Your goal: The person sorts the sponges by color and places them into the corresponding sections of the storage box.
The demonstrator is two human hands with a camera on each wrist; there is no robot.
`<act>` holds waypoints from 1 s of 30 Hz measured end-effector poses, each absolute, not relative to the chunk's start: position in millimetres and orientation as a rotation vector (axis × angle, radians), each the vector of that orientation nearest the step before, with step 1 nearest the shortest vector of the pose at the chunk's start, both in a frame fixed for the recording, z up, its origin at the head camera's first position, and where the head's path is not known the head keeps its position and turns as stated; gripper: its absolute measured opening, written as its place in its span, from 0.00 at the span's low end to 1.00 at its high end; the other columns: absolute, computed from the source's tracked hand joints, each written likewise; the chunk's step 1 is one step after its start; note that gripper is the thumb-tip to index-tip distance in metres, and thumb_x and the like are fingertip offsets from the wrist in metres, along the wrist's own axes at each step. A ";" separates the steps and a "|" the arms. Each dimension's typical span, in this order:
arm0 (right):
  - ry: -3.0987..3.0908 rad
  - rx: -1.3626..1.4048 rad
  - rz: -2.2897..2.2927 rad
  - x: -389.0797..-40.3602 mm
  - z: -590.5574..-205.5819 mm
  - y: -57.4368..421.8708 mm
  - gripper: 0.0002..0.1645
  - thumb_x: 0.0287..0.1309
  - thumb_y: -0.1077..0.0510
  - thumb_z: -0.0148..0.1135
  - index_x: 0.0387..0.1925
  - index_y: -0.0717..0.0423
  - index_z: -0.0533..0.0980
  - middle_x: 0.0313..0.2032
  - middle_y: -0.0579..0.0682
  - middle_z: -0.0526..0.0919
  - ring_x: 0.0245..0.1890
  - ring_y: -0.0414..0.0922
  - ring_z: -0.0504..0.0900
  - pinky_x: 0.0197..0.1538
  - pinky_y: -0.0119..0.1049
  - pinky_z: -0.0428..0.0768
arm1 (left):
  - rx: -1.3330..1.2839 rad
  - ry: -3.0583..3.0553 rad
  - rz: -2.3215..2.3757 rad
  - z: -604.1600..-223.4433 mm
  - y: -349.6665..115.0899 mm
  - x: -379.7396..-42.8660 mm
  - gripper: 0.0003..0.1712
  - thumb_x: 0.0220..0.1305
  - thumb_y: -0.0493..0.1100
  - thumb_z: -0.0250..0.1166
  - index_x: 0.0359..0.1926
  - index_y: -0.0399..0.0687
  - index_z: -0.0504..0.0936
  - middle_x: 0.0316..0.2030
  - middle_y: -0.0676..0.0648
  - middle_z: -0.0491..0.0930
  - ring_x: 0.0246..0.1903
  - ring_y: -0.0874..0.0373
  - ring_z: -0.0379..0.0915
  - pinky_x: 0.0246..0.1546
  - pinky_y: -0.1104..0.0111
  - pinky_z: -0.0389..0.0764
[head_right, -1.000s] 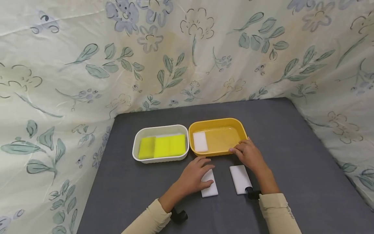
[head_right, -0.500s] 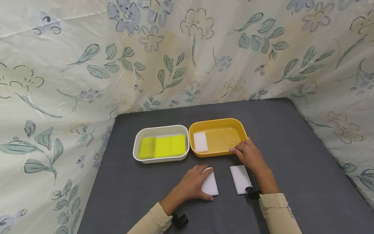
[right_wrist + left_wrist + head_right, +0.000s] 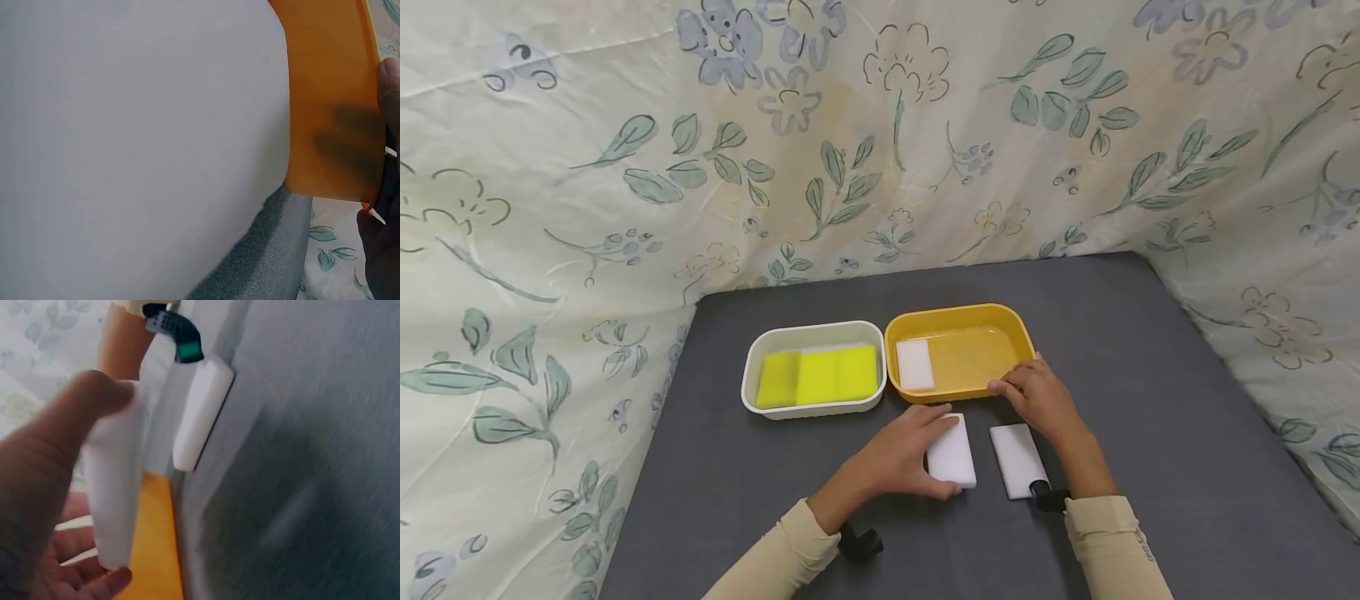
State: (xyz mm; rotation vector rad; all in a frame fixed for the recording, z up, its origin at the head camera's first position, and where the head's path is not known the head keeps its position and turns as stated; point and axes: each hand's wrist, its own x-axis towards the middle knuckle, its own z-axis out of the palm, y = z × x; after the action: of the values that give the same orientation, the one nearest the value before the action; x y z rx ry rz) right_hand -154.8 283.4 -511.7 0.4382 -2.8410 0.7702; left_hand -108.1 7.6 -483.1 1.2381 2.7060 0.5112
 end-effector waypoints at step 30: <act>-2.732 0.512 0.815 -154.3 -514.8 281.6 0.09 0.55 0.57 0.74 0.31 0.60 0.85 0.36 0.57 0.84 0.45 0.59 0.78 0.70 0.63 0.53 | 1.089 2.636 0.528 -486.9 34.1 -178.4 0.42 0.74 0.69 0.41 0.78 0.50 0.57 0.75 0.47 0.57 0.74 0.52 0.51 0.72 0.64 0.51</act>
State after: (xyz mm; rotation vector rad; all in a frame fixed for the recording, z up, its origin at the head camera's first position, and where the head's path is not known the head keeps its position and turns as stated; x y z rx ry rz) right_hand -154.3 281.6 -514.8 0.5123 -2.7316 0.8152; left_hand -178.4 34.1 -486.9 1.0893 2.6356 0.5275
